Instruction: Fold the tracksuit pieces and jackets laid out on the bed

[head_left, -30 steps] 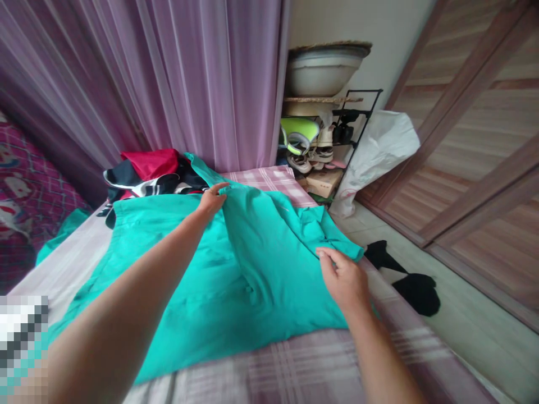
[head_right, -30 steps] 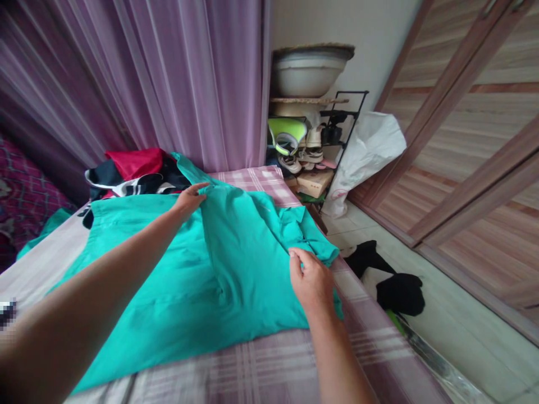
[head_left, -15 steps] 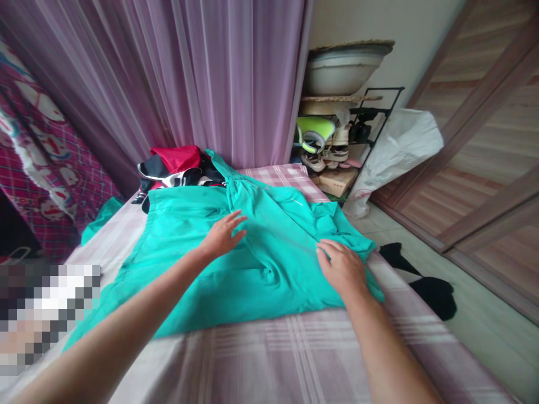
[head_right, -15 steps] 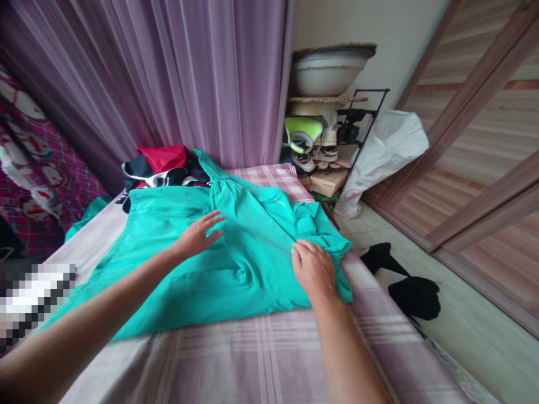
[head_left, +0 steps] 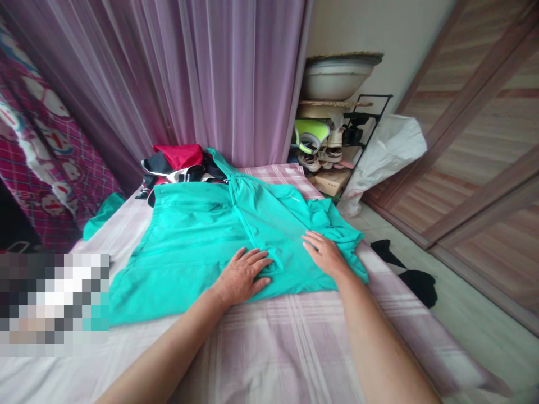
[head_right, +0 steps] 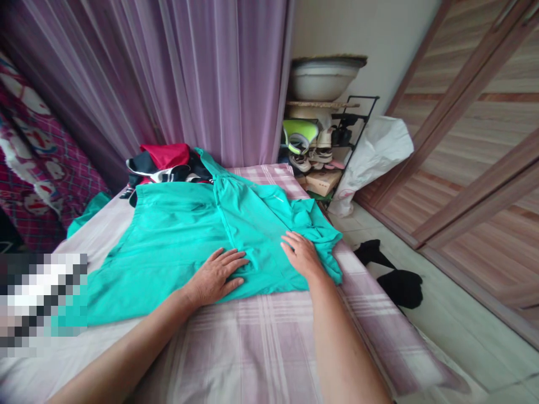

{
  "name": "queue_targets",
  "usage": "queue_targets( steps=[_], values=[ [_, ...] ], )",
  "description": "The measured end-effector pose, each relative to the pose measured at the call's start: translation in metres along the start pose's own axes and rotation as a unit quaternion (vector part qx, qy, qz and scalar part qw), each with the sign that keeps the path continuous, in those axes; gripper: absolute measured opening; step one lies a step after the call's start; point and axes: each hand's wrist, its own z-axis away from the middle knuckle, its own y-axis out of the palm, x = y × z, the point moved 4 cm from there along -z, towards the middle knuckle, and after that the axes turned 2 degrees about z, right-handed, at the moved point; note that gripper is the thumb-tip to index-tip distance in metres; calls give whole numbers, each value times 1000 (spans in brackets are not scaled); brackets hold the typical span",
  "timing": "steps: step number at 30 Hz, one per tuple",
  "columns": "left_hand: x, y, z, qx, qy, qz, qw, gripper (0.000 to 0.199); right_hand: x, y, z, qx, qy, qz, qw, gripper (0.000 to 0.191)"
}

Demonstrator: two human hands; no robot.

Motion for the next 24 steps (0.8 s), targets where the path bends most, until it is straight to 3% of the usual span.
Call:
queue_targets(
  steps=[3,7,10,12,15,18,21,24],
  values=[
    [-1,2,2,-28,1,-12,1000,57,6,-6,0,-27,11,16,999,39],
    [-3,7,1,-42,4,-28,999,59,53,-14,7,-46,6,56,997,43],
    [-2,6,2,-37,-4,-44,998,61,85,-6,15,43,11,85,995,45],
    [3,1,10,-38,-25,-57,997,64,92,2,19,99,30,105,989,47],
    [23,-11,40,-53,-89,-76,992,63,88,8,21,103,28,114,988,47],
    [53,-24,89,-65,-165,-92,980,62,79,10,21,78,12,113,990,46],
    [83,-33,141,-81,-239,-100,962,61,80,8,21,28,0,114,993,44],
    [100,-40,177,-99,-297,-108,944,61,96,5,24,-31,1,102,994,46]
  ],
)
